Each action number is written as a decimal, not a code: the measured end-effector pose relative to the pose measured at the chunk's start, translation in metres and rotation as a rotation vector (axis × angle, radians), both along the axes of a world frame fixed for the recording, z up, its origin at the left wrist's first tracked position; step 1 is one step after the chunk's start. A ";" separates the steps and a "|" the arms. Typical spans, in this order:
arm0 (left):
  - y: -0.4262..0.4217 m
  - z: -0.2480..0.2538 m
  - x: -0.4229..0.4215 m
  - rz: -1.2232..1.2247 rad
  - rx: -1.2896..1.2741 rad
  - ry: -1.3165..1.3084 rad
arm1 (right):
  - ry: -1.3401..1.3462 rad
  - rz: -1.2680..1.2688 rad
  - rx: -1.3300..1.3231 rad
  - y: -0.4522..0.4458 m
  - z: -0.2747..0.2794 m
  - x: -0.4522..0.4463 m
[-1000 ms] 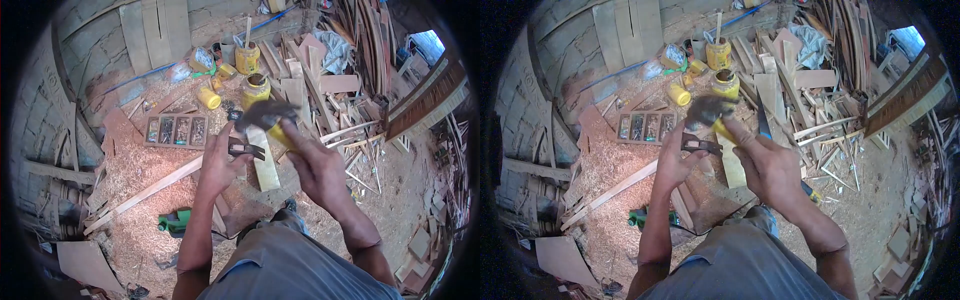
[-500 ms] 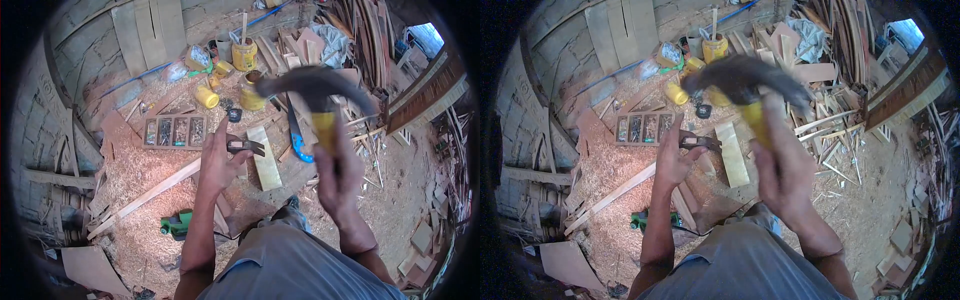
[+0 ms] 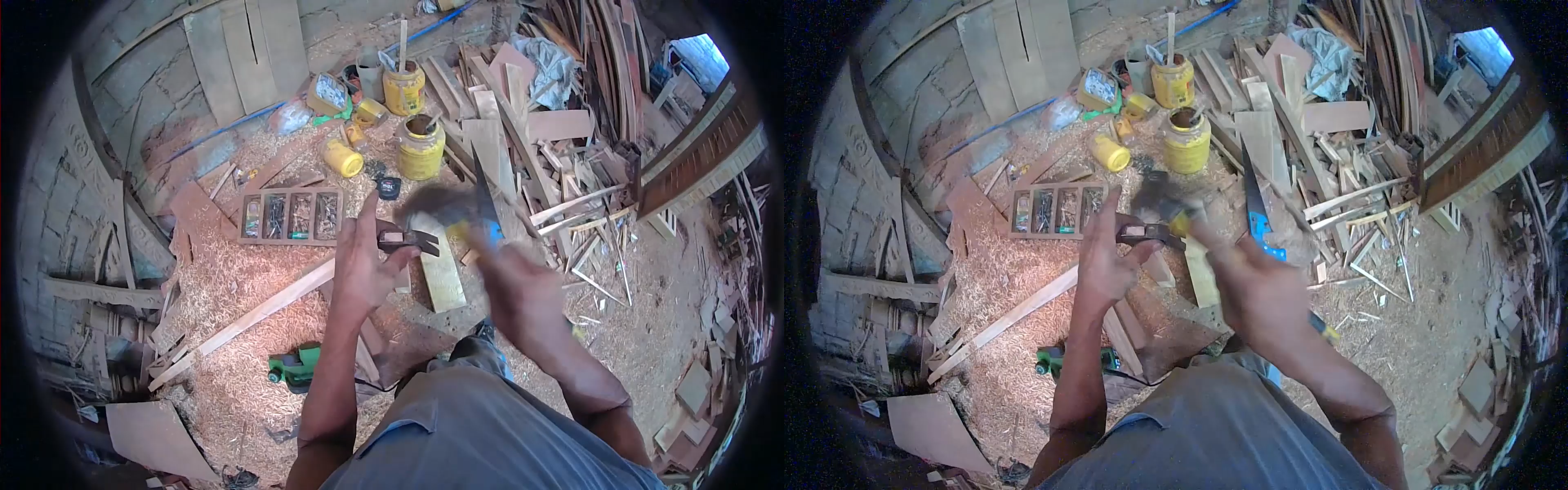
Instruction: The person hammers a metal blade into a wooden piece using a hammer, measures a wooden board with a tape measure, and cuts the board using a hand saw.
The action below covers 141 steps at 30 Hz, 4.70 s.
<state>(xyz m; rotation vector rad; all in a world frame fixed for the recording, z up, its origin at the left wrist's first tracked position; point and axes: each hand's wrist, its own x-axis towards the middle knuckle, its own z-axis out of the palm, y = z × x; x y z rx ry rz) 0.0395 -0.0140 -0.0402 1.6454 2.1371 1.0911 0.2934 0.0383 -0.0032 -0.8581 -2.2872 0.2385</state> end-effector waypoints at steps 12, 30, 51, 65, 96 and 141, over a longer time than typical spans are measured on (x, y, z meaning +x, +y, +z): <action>-0.002 0.000 0.006 0.040 -0.013 0.022 | -0.122 0.006 -0.123 -0.008 -0.023 -0.005; -0.005 -0.006 0.006 0.017 0.000 0.015 | 0.349 0.053 0.096 0.003 0.003 0.003; -0.001 -0.001 0.003 -0.010 0.040 -0.066 | 0.073 0.032 -0.313 0.009 -0.033 -0.006; 0.015 -0.002 -0.052 -0.154 0.051 -0.728 | 0.495 -0.006 -1.326 0.032 -0.052 -0.071; 0.111 -0.304 -0.299 0.349 -0.008 -0.197 | 0.441 -0.086 -1.302 0.028 -0.050 -0.074; 0.010 -0.022 0.005 -0.091 0.339 -0.002 | 0.185 0.010 -0.245 0.005 -0.007 -0.004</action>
